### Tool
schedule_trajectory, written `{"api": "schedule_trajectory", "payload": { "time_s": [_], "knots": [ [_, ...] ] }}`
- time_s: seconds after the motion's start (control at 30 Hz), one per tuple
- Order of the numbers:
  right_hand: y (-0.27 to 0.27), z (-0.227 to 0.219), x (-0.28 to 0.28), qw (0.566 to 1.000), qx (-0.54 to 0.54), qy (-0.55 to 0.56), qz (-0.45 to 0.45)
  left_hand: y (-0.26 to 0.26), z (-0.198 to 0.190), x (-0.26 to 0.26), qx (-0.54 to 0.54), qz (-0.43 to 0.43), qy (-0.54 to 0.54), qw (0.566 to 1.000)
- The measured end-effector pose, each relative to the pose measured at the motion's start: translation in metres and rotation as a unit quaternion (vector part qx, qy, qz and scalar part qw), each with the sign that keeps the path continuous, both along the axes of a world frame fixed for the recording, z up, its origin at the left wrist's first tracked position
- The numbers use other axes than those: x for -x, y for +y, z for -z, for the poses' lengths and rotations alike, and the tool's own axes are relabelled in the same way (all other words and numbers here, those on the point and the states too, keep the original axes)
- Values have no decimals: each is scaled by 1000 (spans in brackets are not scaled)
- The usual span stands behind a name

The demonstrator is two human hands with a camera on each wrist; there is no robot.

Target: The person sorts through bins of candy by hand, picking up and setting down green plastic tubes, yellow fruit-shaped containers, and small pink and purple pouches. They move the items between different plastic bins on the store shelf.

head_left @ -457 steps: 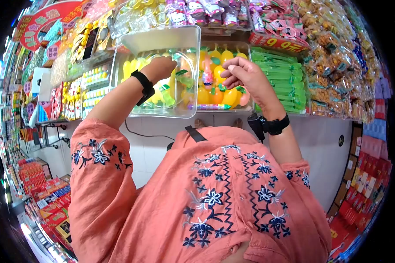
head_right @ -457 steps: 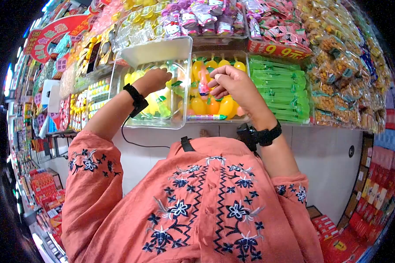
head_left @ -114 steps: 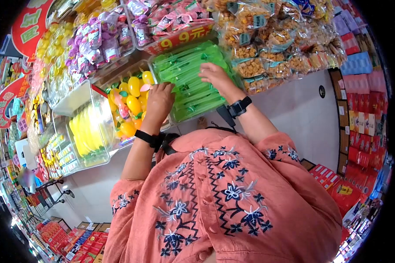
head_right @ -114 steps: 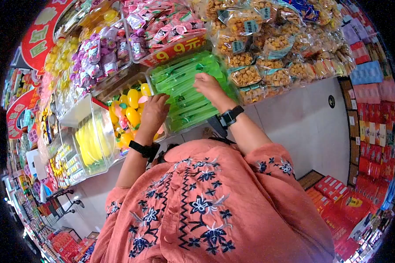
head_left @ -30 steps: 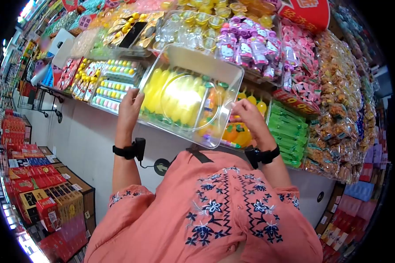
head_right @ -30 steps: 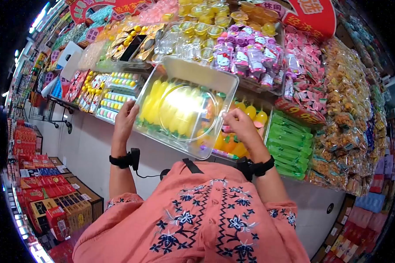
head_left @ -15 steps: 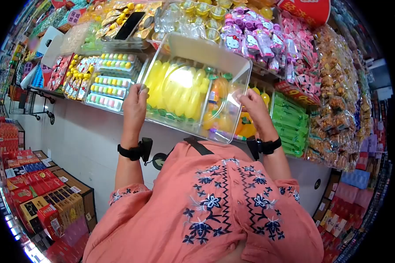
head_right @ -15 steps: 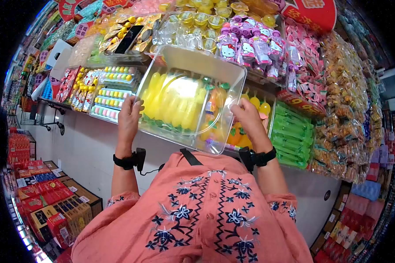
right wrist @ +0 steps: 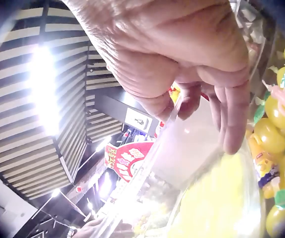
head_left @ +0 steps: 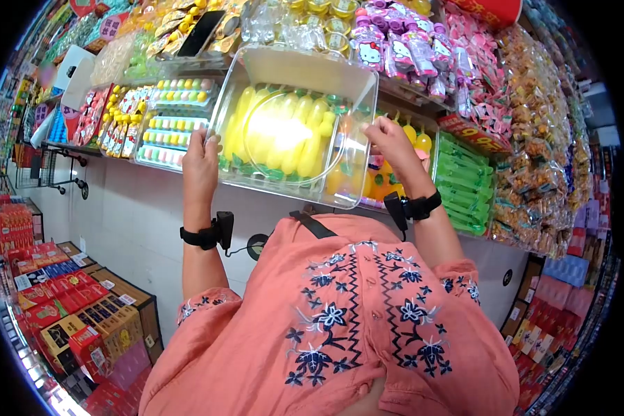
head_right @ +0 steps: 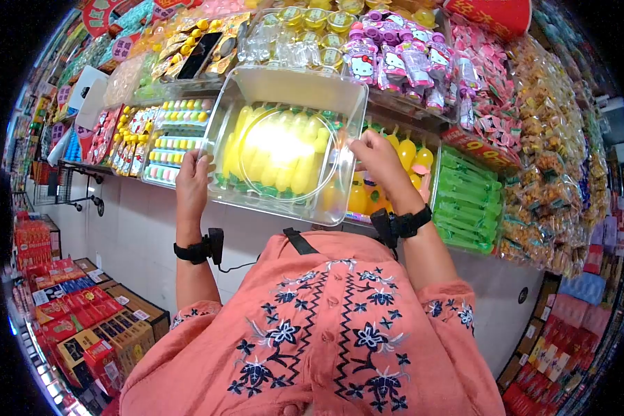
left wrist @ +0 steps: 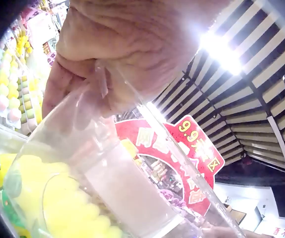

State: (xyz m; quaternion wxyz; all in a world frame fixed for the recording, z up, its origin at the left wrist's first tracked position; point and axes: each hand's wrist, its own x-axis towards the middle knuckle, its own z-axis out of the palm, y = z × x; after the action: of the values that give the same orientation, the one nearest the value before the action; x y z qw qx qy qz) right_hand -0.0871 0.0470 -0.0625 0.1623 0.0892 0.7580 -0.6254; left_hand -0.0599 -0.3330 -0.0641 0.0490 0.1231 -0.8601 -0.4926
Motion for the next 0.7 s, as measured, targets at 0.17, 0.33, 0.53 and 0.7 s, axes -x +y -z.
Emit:
{"api": "schedule_trajectory", "payload": {
  "time_s": [0.17, 0.33, 0.53, 0.7],
  "knots": [
    [-4, -10, -3, 1000, -13, 0, 1, -3, 4, 1, -11, 3, -1, 1000],
    [-8, -16, -7, 1000, 8, 13, 14, -6, 11, 4, -26, 9, 0, 1000],
    [4, 11, 4, 999, 8, 29, 16, -2, 13, 13, -25, 17, -4, 1000],
    [5, 10, 2, 999, -23, 27, 7, -6, 18, 14, 2, 22, -1, 1000]
  ]
}}
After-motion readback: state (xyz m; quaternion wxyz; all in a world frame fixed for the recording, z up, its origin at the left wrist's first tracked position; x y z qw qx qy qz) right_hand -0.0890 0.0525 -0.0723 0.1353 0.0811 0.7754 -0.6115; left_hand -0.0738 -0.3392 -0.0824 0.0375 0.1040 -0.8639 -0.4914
